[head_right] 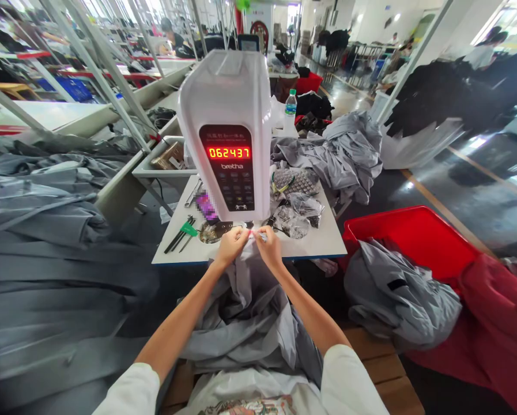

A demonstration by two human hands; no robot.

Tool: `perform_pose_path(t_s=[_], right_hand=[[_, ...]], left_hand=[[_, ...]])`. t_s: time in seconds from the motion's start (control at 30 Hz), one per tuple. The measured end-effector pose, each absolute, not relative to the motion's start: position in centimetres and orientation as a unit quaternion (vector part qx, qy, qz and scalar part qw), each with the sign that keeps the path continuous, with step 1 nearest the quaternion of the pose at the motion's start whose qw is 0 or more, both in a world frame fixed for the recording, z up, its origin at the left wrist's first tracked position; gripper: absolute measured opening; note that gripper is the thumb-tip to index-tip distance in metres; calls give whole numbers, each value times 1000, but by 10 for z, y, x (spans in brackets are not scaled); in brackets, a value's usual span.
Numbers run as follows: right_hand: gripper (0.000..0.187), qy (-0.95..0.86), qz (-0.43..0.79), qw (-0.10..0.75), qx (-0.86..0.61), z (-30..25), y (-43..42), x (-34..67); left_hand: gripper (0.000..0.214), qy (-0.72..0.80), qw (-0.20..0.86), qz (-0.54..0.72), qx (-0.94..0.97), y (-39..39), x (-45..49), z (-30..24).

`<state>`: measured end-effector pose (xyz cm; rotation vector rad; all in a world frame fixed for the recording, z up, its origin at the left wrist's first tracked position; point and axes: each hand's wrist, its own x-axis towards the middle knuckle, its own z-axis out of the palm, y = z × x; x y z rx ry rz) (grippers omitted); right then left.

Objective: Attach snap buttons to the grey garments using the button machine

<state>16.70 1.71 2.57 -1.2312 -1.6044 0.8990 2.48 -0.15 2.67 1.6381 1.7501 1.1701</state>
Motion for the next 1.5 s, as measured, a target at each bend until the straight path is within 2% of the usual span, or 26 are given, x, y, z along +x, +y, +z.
perform_pose_path(t_s=[0.3, 0.43, 0.6, 0.73, 0.93, 1.03, 1.2, 1.3, 1.4, 1.5], right_hand=[[24, -634, 342, 459, -520, 14, 26, 160], [23, -630, 345, 463, -519, 12, 24, 161], [23, -637, 347, 450, -521, 12, 24, 162], [25, -643, 348, 437, -524, 11, 24, 164], [26, -637, 348, 435, -534, 8, 24, 163], [26, -635, 346, 436, -536, 7, 23, 163], [25, -638, 342, 436, -535, 7, 23, 164], [24, -641, 340, 434, -534, 8, 23, 164], [24, -646, 338, 428, -535, 8, 22, 165], [24, -665, 315, 396, -549, 8, 21, 166]], left_hand=[[26, 671, 213, 421, 572, 4, 30, 23], [23, 694, 170, 365, 596, 1, 31, 26], [29, 730, 95, 263, 624, -2, 32, 29], [33, 733, 69, 228, 637, -3, 33, 28], [28, 699, -30, 300, 648, 0, 29, 21], [16, 623, 2, 359, 694, 3, 26, 16], [23, 560, 100, 428, 703, 1, 22, 11], [24, 546, 123, 438, 703, -2, 20, 12], [16, 543, 127, 435, 707, -5, 19, 13], [16, 556, 134, 425, 701, -6, 17, 13]])
